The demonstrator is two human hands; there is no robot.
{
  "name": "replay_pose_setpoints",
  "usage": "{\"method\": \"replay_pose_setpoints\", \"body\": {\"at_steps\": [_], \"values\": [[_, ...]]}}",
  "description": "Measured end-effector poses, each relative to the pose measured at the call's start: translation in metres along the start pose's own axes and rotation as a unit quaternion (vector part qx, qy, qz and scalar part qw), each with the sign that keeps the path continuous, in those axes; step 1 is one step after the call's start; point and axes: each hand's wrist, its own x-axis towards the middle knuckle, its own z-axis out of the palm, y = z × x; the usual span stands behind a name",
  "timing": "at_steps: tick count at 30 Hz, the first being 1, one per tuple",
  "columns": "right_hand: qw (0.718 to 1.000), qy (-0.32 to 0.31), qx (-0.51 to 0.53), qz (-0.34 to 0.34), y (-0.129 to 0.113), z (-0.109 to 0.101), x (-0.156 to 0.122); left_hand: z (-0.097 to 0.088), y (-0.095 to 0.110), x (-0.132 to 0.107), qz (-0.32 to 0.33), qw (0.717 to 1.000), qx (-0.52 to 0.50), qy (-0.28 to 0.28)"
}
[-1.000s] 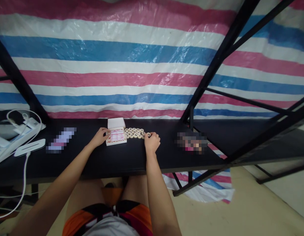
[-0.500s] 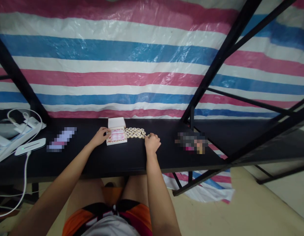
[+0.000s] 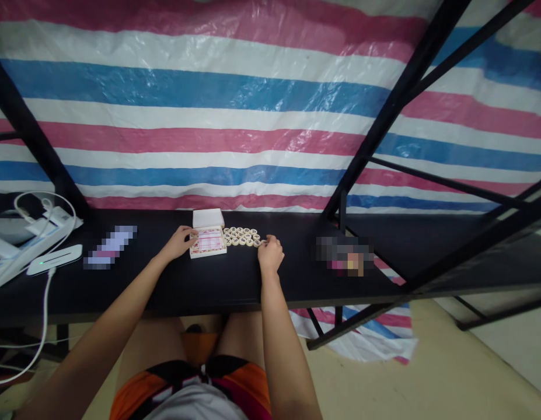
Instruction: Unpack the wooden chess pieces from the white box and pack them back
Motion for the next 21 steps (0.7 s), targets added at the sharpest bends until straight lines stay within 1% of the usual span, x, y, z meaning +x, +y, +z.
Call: {"method": "replay_pose_setpoints", "body": {"at_steps": [9,15,21], "values": [[1.000,0.004,0.012,0.000,-0.0005,-0.0002,-0.0010,-0.0006,0.0005,-0.0004,-0.003,1.000,0.000,-0.001],[0.999,-0.002,0.044,0.023,0.0023,0.0016,0.0023,0.0002,-0.0011,-0.0002,0.002,1.000,0.002,-0.002],[0.998,0.000,0.055,0.021,0.0033,0.0025,0.0020,-0.0006,-0.0006,0.0001,0.001,1.000,0.004,-0.007]]}}
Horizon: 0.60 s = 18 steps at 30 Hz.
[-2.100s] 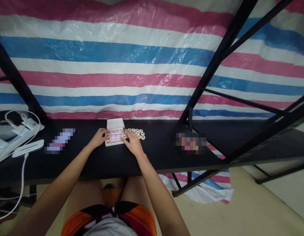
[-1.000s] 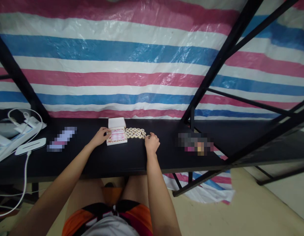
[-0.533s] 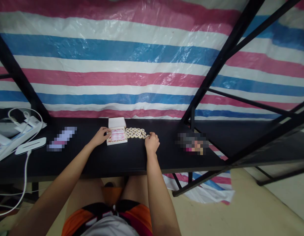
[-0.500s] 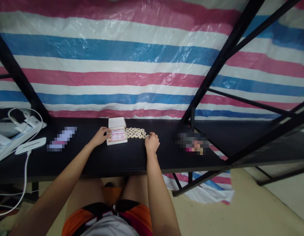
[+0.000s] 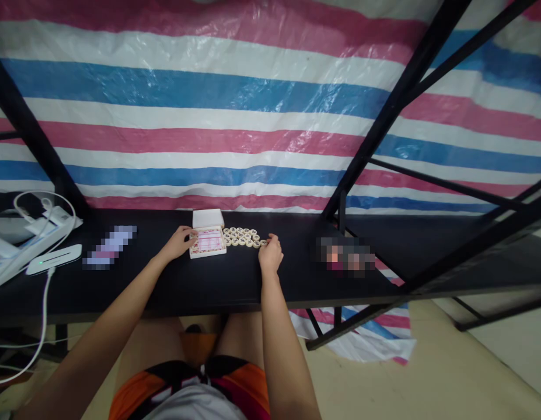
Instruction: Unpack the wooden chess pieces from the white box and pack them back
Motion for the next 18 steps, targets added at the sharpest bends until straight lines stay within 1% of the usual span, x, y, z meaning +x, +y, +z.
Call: {"method": "replay_pose_setpoints", "body": {"at_steps": [5,12,18], "values": [[1.000,-0.004,-0.008,-0.009,0.0007,0.0013,0.0000,-0.0016,0.0025,-0.0010,-0.003,1.000,0.000,-0.003],[0.999,-0.005,-0.045,-0.024,-0.0007,0.0015,-0.0009,-0.0026,0.0042,-0.0008,-0.004,1.000,0.000,-0.006],[0.997,-0.016,-0.074,-0.024,-0.0011,0.0016,-0.0002,-0.0005,0.0024,-0.0007,-0.004,1.000,-0.001,0.006]]}}
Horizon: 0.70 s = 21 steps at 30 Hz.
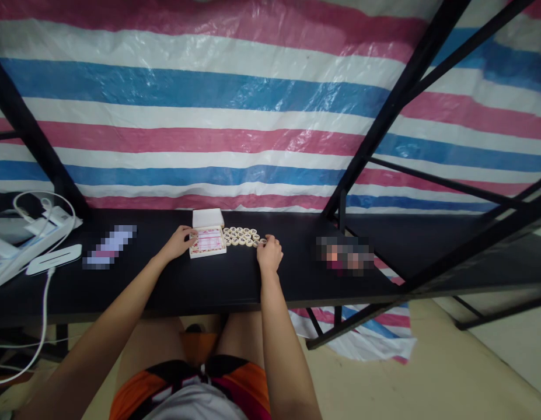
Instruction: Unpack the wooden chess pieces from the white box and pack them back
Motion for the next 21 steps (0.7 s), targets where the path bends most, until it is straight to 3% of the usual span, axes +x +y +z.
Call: {"method": "replay_pose_setpoints", "body": {"at_steps": [21], "values": [[1.000,-0.005,-0.030,0.004,-0.0048,-0.0028,-0.0038,-0.0001,-0.0014,0.0000,0.006,1.000,-0.001,-0.004]]}}
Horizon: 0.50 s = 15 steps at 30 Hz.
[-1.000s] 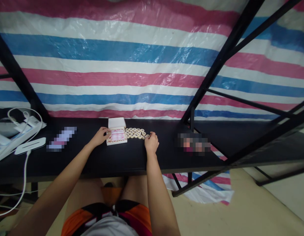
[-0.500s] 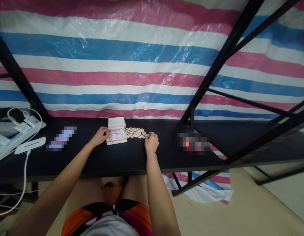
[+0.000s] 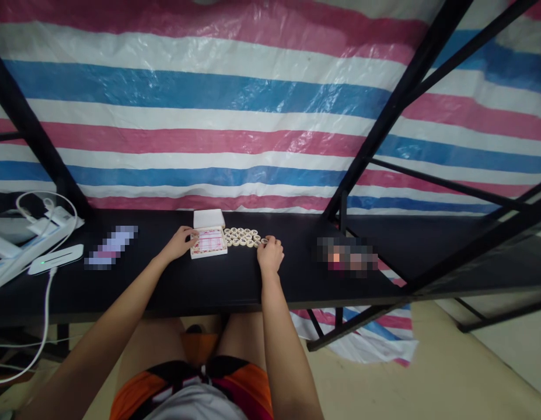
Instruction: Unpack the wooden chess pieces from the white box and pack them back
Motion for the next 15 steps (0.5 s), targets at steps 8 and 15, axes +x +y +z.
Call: {"method": "replay_pose_setpoints", "body": {"at_steps": [8,15], "values": [[1.000,0.006,0.004,-0.011,0.0022,0.0034,0.0013,0.0001,0.0011,-0.0005,-0.003,1.000,0.001,-0.001],[1.000,0.017,0.019,-0.008,0.0035,0.0030,0.0012,-0.0010,0.0037,-0.0009,0.000,1.000,-0.003,0.005]]}}
